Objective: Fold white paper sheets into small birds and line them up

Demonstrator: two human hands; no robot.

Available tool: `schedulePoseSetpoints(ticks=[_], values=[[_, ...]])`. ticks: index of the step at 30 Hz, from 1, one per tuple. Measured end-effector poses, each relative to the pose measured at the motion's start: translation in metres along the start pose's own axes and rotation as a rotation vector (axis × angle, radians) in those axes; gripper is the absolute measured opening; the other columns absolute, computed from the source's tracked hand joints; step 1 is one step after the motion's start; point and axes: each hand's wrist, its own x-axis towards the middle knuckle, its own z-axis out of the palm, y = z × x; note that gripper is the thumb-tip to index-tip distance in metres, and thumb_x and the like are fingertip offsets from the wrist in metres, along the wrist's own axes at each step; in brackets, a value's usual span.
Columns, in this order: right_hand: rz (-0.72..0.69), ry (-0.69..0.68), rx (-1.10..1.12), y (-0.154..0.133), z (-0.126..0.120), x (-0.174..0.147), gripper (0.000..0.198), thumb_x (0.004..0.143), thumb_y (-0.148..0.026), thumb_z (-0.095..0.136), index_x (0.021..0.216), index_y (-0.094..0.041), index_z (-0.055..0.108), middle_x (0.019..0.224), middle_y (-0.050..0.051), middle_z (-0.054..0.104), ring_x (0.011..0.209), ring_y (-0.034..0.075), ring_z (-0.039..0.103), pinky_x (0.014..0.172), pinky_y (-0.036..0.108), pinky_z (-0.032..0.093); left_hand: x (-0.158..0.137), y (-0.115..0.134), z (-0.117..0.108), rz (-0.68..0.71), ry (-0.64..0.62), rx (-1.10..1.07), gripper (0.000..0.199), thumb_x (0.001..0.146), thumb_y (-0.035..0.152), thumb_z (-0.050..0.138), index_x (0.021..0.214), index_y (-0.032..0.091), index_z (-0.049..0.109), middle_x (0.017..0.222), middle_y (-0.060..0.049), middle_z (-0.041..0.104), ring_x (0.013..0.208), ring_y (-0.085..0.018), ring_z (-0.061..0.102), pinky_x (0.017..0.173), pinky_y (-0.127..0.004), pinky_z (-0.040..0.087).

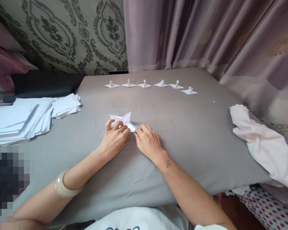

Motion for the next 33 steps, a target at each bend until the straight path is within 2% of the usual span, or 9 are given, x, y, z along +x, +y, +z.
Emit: schedulePoseSetpoints(ticks=[4,12,22,26,28,33], values=[[0.054,-0.008,0.010,0.000,0.003,0.003,0.020,0.094,-0.026,0.048,0.099,-0.022,0.067,0.092,0.004,0.062,0.087,0.017,0.059,0.070,0.028,0.040,0.001,-0.004,-0.004,-0.015,-0.034,-0.021,0.026,0.084,0.004,0.046,0.068,0.019,0.061,0.069,-0.006,0.064,0.095,-0.026,0.053,0.098,-0.052,0.028],[0.098,0.024,0.017,0.001,0.010,0.007,0.021,0.096,-0.027,0.045,0.096,-0.021,0.065,0.092,0.003,0.063,0.082,0.016,0.060,0.069,0.027,0.038,0.003,-0.007,0.002,-0.054,-0.026,0.005,0.022,0.085,0.011,0.044,0.070,0.017,0.059,0.070,-0.006,0.062,0.081,-0.022,0.055,0.097,-0.048,0.027],[0.205,0.065,0.102,0.002,0.015,0.013,0.015,0.091,-0.028,0.051,0.083,-0.020,0.060,0.086,0.003,0.063,0.070,0.015,0.057,0.061,0.027,0.034,0.010,-0.013,0.006,-0.087,-0.067,-0.050,0.025,0.088,0.014,0.044,0.070,0.017,0.060,0.073,-0.006,0.063,0.083,-0.023,0.055,0.095,-0.049,0.026],[0.242,0.076,0.171,0.004,0.016,0.015,0.007,0.089,-0.025,0.055,0.089,-0.020,0.059,0.085,0.003,0.064,0.071,0.016,0.058,0.062,0.028,0.037,0.015,-0.015,0.005,-0.100,-0.116,-0.072,0.026,0.091,0.018,0.044,0.072,0.017,0.062,0.075,-0.007,0.064,0.084,-0.023,0.055,0.094,-0.049,0.026],[0.207,0.097,0.216,0.004,0.016,0.014,0.008,0.088,-0.020,0.054,0.094,-0.019,0.059,0.088,0.004,0.064,0.077,0.017,0.058,0.066,0.028,0.041,0.017,-0.015,0.004,-0.106,-0.138,-0.084,0.026,0.091,0.019,0.044,0.073,0.017,0.062,0.076,-0.006,0.065,0.084,-0.024,0.055,0.093,-0.049,0.026],[-0.078,0.046,0.219,-0.001,0.012,0.010,0.031,0.092,-0.007,0.038,0.101,-0.019,0.064,0.100,0.007,0.065,0.096,0.019,0.054,0.083,0.030,0.045,0.017,-0.019,0.003,-0.119,-0.151,-0.113,0.023,0.090,0.019,0.046,0.075,0.017,0.063,0.077,-0.006,0.065,0.086,-0.023,0.055,0.092,-0.048,0.026]])
